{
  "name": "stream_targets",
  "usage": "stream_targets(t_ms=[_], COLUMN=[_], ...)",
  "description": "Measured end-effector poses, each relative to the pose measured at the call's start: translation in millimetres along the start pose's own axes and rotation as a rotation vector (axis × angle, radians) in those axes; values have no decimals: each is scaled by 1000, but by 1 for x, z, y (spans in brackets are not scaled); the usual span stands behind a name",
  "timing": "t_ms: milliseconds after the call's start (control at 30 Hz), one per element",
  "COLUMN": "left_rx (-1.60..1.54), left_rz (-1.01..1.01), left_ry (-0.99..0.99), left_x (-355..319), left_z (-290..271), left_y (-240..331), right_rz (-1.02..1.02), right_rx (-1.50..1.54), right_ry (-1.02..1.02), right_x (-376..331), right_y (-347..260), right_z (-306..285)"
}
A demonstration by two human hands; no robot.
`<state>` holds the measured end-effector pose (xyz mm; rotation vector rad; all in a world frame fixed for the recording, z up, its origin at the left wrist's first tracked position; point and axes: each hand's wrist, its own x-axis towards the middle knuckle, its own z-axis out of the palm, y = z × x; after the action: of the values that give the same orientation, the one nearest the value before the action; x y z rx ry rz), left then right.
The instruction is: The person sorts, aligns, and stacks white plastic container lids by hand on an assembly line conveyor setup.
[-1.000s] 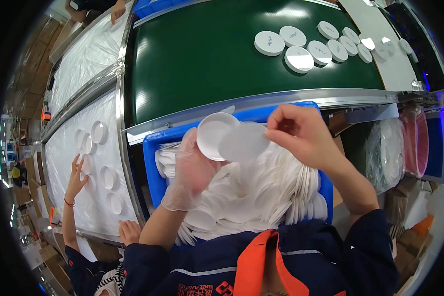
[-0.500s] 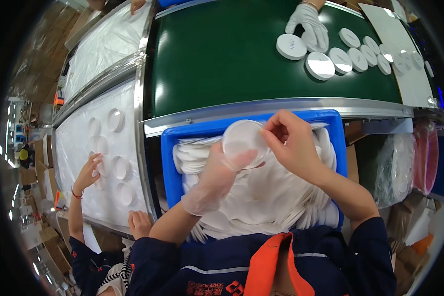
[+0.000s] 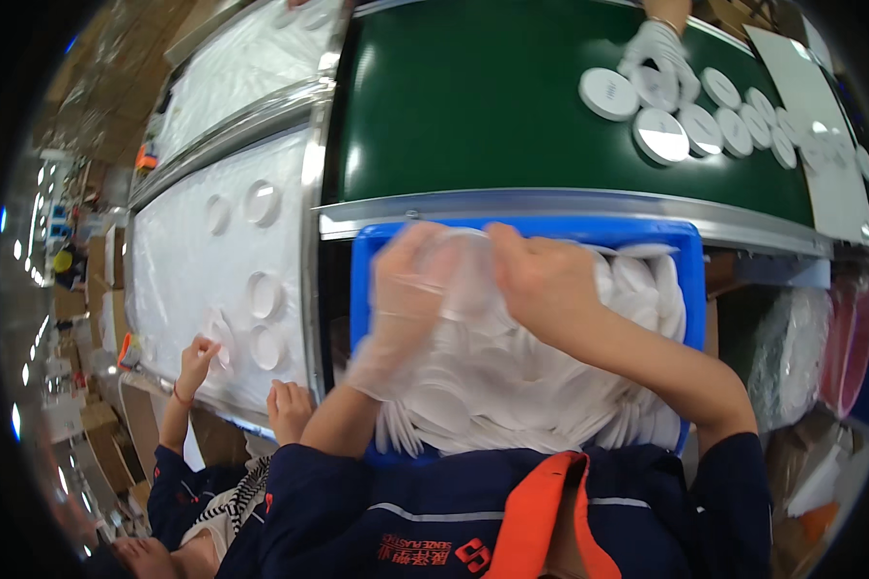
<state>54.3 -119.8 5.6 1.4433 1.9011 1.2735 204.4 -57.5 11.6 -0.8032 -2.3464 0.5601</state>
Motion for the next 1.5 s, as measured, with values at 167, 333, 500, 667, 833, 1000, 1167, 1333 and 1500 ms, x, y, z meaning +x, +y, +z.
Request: stream_targets(t_ms=[167, 333, 500, 667, 833, 1000, 1167, 1333, 1500], left_rx=[-202, 808, 1182, 1161, 567, 685, -376, -880, -990], left_rz=[-40, -432, -512, 80, 584, 646, -45, -265, -294], left_ry=[448, 351, 356, 544, -200, -208, -313, -363, -323], left_x=[36, 43, 59, 96, 151, 200, 158, 88, 36], left_z=[-104, -185, -195, -166, 83, 159, 130, 57, 20], left_y=[-93, -195, -181, -128, 10, 8, 19, 50, 58], right_rz=[93, -187, -509, -625, -721, -522, 74, -166, -278], right_rx=[382, 134, -190, -299, -240, -118, 676, 219, 87], right_ry=[-97, -474, -536, -513, -645, -639, -80, -216, -330], right_x=[-9, -32, -28, -14, -13, -6, -13, -46, -60], right_y=[25, 48, 48, 39, 61, 69, 90, 73, 42], right_z=[-34, -21, 14, 37, 22, -7, -78, -80, -84])
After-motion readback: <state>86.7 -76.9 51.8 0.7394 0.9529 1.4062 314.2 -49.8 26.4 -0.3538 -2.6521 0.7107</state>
